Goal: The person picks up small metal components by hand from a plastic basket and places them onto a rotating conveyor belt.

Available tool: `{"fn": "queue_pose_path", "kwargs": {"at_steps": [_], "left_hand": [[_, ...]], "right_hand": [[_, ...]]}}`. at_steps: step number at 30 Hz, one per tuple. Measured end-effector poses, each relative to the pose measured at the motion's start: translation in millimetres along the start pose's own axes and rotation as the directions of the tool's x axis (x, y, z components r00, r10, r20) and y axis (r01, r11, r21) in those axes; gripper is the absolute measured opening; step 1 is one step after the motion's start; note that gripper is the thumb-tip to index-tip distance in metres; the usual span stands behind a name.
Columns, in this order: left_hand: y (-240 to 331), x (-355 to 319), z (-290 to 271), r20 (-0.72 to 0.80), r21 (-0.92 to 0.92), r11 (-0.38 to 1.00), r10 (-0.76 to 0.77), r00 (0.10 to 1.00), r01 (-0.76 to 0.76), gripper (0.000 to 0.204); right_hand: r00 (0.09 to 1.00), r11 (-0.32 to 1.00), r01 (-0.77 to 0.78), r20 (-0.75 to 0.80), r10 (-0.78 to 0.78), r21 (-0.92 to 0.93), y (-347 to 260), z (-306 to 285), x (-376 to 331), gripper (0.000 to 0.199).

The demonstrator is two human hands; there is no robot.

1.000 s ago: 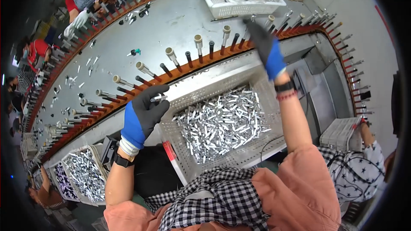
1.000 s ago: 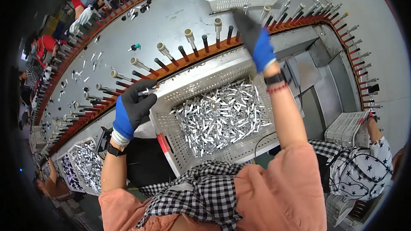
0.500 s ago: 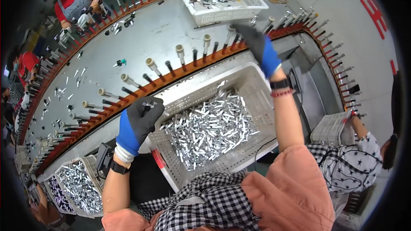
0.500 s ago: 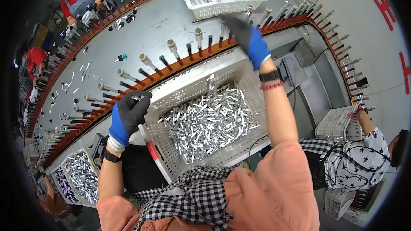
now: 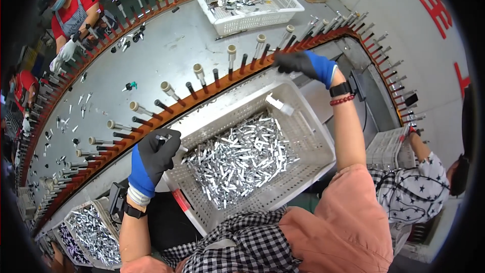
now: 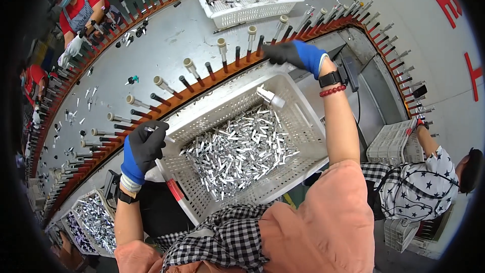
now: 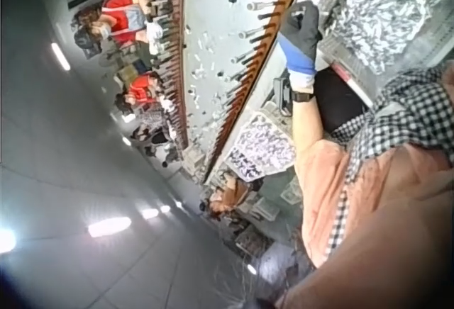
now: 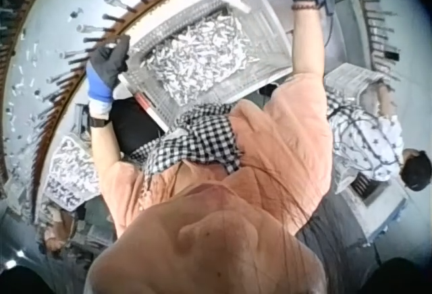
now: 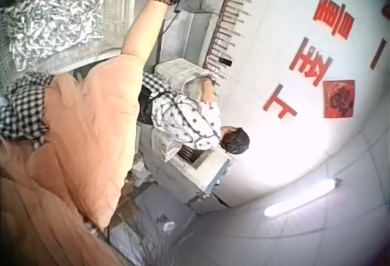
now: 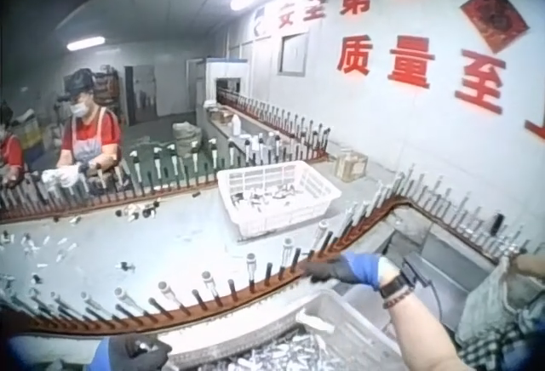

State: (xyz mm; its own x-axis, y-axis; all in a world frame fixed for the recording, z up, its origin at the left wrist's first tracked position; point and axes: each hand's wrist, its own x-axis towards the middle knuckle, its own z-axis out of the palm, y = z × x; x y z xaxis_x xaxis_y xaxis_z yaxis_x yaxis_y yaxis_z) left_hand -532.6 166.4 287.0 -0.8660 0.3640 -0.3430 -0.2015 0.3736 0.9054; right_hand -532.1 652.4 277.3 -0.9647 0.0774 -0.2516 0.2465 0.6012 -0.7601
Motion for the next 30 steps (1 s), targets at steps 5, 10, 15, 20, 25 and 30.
{"fn": "queue_pose_path", "kwargs": {"at_steps": [5,10,15,20,25,30], "left_hand": [[5,5,13,-0.088,0.039,0.990,0.138,0.987,-0.135,0.029],[-11,25,9,-0.074,0.274,0.912,0.336,0.939,-0.305,0.043],[-13,28,11,-0.169,0.251,0.917,0.356,0.919,-0.309,0.042],[-1,21,1,-0.099,-0.029,0.987,0.154,0.983,-0.158,0.033],[-44,43,-13,0.166,-0.894,0.447,0.233,0.958,0.046,0.040],[-59,51,19,0.243,-0.942,0.310,0.375,0.894,0.126,0.050]], "right_hand": [[0.303,0.841,0.026,-0.797,-0.522,-0.541,143,-84,103,0.037],[0.869,0.773,0.198,-0.473,0.146,0.603,142,-90,179,0.055],[0.636,0.967,0.244,-0.764,-0.106,0.069,64,-30,130,0.056],[0.948,0.952,0.293,0.102,-0.301,0.092,-19,10,27,0.046],[0.948,0.948,0.318,-0.009,-0.318,0.019,-59,161,-46,0.047],[0.750,0.776,0.631,-0.252,-0.611,-0.001,-139,222,-81,0.039]]}}
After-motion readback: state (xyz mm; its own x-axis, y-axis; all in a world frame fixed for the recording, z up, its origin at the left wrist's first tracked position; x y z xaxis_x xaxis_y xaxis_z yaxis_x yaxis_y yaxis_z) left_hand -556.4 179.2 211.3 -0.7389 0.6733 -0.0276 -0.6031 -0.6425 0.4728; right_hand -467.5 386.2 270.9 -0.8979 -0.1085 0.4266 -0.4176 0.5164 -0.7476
